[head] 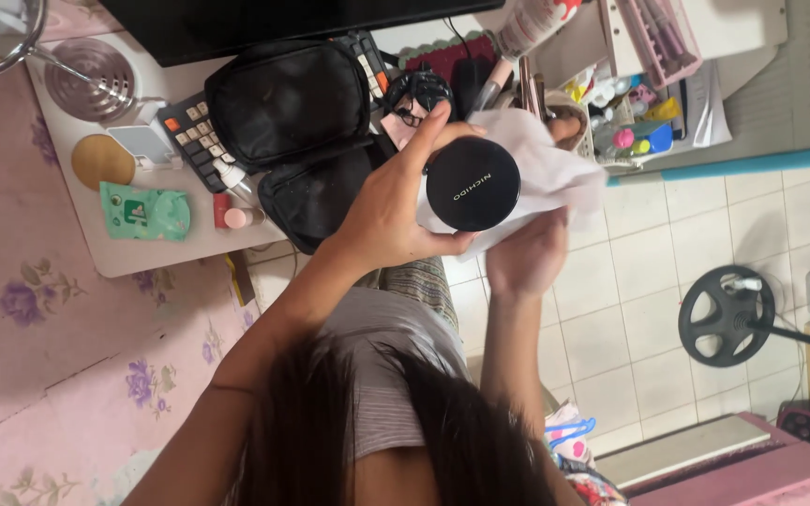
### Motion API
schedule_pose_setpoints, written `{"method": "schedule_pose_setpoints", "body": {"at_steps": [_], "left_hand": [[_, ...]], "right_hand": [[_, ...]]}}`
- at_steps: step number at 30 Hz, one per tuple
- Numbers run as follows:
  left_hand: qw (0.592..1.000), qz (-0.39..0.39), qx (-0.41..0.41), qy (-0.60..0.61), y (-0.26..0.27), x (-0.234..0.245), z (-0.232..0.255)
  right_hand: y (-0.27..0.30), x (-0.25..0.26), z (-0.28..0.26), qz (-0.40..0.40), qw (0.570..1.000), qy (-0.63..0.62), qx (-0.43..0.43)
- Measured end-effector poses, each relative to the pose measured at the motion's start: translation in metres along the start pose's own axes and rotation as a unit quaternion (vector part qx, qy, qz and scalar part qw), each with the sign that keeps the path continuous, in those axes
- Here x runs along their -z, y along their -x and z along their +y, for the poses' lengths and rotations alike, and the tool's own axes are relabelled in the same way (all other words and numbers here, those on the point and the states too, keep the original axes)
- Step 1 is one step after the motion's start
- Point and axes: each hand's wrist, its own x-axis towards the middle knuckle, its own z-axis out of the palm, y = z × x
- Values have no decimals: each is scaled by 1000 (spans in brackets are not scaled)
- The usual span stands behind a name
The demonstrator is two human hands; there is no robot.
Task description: The recorder is cleaning various makeup items, including a brush, a spray bottle, and a compact, using a cleaning wipe.
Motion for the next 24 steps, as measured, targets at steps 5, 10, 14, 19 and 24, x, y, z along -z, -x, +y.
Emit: {"method": "schedule_pose_setpoints", "body": {"at_steps": [5, 10, 14, 19, 24], "left_hand": [[998, 34, -13, -57, -4, -22, -4], [995, 35, 0, -97, 4, -38, -22], [918, 67, 157, 358, 15, -50, -42], [864, 21, 236, 445, 54, -75, -76], [675, 99, 323, 656, 55, -64, -88]], "right_hand": [[31, -23, 17, -27, 999, 26, 22], [46, 42, 45, -1, 993, 74, 86], [40, 17, 37, -118, 774, 548, 295], [24, -6, 10, -141, 757, 572, 281], [36, 17, 24, -257, 677, 622, 297]]}}
